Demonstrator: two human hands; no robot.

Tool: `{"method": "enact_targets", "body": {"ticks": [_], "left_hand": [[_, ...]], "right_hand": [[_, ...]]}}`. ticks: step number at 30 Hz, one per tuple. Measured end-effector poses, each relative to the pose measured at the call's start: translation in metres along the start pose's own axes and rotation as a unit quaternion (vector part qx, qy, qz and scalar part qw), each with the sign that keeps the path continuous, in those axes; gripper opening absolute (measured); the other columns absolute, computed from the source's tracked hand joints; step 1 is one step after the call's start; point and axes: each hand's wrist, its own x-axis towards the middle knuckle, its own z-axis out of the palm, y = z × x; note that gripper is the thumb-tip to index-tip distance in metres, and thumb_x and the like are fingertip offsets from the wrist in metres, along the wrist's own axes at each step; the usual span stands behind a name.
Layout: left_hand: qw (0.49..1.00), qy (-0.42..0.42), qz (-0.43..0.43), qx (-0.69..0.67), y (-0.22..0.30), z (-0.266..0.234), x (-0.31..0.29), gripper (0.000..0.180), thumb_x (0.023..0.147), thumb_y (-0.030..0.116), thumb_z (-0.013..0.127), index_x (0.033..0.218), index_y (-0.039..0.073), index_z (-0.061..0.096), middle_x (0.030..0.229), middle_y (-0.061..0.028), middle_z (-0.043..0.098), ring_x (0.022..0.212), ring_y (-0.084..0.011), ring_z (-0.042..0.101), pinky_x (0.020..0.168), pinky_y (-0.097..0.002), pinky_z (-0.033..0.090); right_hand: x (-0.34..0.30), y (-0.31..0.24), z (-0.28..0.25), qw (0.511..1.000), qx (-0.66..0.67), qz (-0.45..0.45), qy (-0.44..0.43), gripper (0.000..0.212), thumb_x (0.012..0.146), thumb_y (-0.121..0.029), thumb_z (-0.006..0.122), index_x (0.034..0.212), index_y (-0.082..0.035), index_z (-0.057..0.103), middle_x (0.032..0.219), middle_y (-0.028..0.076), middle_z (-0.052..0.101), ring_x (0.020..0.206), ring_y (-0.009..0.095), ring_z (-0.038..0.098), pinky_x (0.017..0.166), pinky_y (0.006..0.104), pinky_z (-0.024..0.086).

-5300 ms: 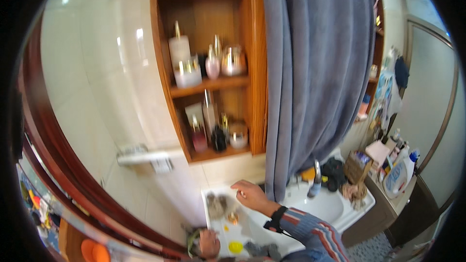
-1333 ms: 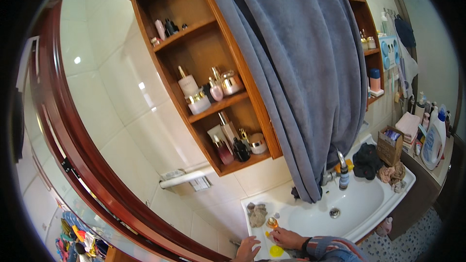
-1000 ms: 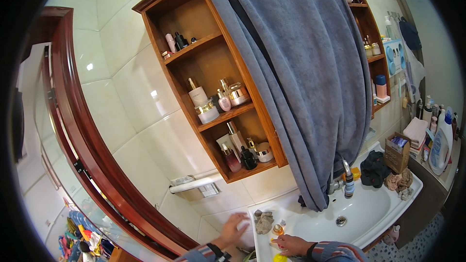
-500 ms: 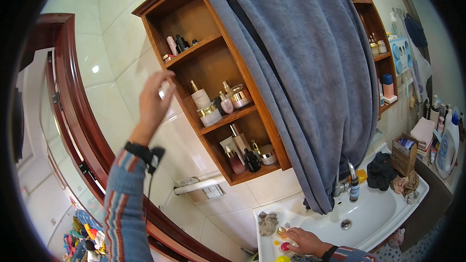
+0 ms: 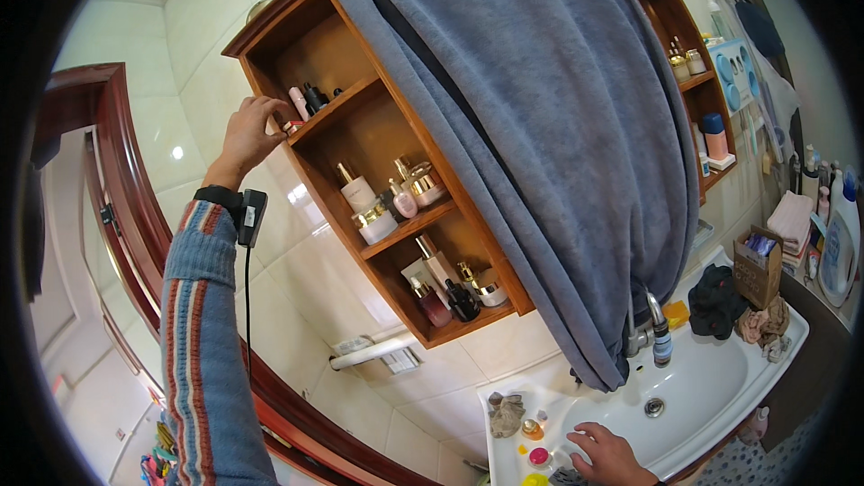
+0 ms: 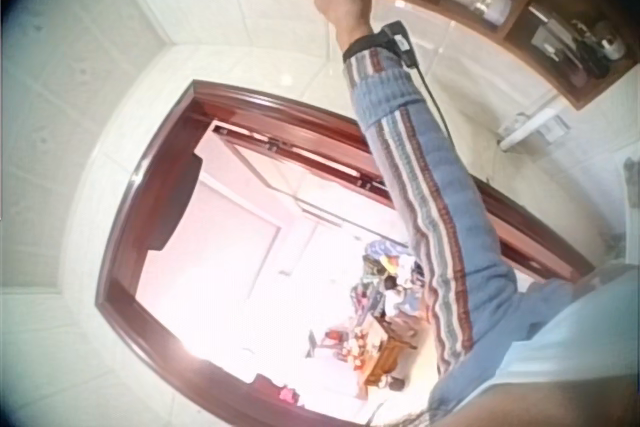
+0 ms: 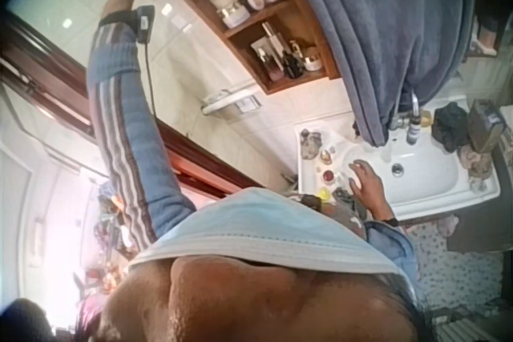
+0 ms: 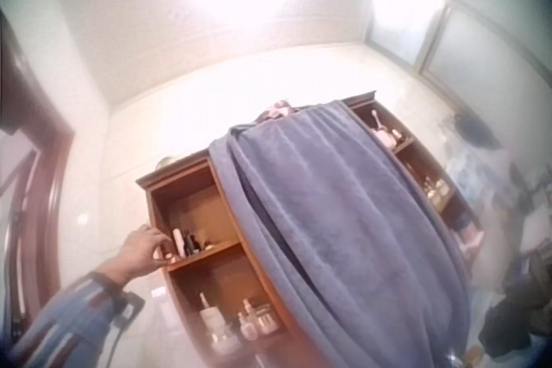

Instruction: The person removes various cosmetic bottles and jars from a wall-mounted wooden cabinet, places them on the sink, and then returns them to the cabinet. The person uses a cloth to wipe the cabinet interior and some items during the process.

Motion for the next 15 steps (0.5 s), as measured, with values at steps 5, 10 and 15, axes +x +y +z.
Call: {"method": "enact_targets", "body": {"ticks": [5, 10, 15], "left_hand": [[0.998, -0.046, 0.015, 0.045, 0.004, -0.003, 0.012, 0.031, 0.082, 0.026, 0.084, 0.11, 0.018, 0.076, 0.115, -0.004, 0.073, 0.122, -0.0278, 0.06, 0.102, -0.0444, 0.047], [0.989, -0.142, -0.001, 0.049, 0.005, -0.003, 0.02, 0.023, 0.088, 0.026, 0.08, 0.11, 0.02, 0.077, 0.122, -0.0046, 0.073, 0.133, -0.0266, 0.055, 0.113, -0.0506, 0.037], [0.984, -0.168, 0.007, 0.06, 0.003, 0.005, 0.021, 0.021, 0.096, 0.024, 0.071, 0.117, 0.025, 0.078, 0.125, -0.0049, 0.072, 0.14, -0.0255, 0.05, 0.123, -0.0588, 0.019]], "right_hand": [[-0.011, 0.0, 0.001, 1.0, 0.006, 0.01, 0.013, 0.037, 0.087, -0.024, 0.077, 0.122, -0.015, 0.071, 0.127, 0.009, 0.065, 0.093, 0.029, 0.072, 0.079, 0.0401, 0.061], [-0.015, 0.003, 0.002, 1.0, 0.003, 0.023, 0.016, 0.035, 0.086, -0.024, 0.078, 0.12, -0.015, 0.072, 0.126, 0.009, 0.066, 0.088, 0.029, 0.073, 0.077, 0.0398, 0.061], [-0.019, 0.003, 0.004, 0.999, 0.008, 0.041, 0.007, 0.034, 0.085, -0.024, 0.078, 0.118, -0.015, 0.073, 0.125, 0.008, 0.066, 0.088, 0.028, 0.073, 0.076, 0.0394, 0.061]]}}
